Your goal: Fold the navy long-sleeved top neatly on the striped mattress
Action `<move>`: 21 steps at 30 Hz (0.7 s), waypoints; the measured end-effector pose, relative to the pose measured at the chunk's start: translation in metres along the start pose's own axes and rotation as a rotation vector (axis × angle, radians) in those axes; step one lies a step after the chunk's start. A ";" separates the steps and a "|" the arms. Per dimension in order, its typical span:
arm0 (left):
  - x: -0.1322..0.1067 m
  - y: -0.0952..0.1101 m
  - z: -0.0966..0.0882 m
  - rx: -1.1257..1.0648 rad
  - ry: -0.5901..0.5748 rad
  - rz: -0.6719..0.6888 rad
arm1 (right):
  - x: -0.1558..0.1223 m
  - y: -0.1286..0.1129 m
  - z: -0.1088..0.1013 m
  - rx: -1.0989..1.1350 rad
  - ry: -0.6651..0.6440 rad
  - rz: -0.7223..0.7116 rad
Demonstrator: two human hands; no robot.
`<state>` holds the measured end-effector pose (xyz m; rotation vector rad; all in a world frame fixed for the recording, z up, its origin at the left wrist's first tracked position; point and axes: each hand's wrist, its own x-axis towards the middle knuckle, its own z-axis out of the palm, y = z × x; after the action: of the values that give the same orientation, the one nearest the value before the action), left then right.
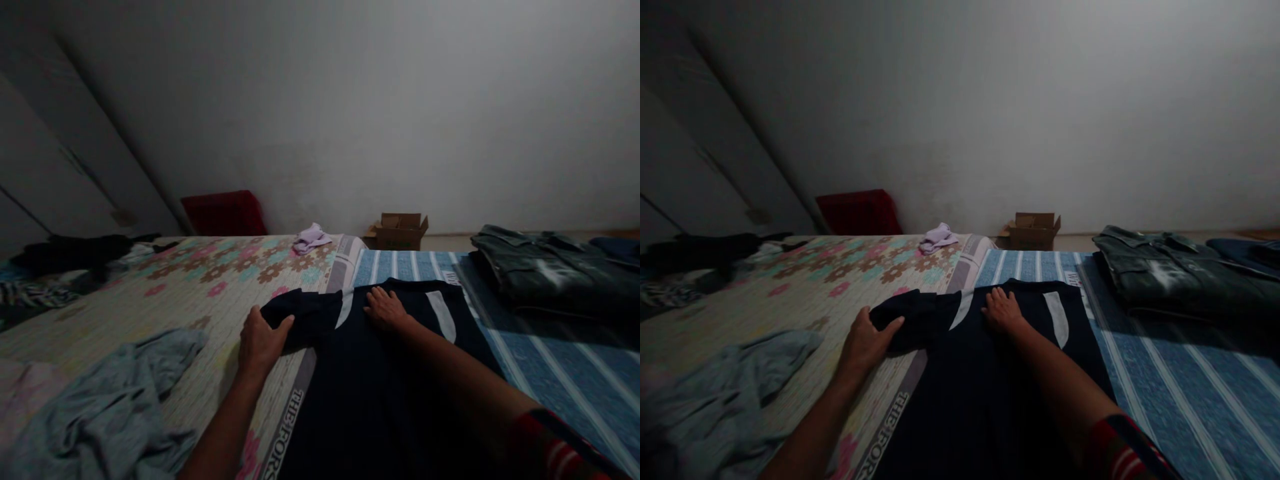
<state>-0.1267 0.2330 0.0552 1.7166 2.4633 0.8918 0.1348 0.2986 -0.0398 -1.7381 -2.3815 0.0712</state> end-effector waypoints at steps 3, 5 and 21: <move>0.015 -0.003 0.002 0.038 0.000 -0.103 | 0.005 0.004 0.004 0.002 0.008 0.002; 0.024 -0.008 0.003 0.011 -0.004 -0.165 | 0.006 0.005 0.005 0.007 0.012 0.003; -0.041 0.122 -0.037 -0.936 -0.077 0.288 | 0.006 0.001 -0.014 0.201 -0.025 0.085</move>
<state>-0.0175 0.2098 0.1288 1.6427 1.3400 1.6007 0.1367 0.3037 -0.0254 -1.7511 -2.2289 0.3349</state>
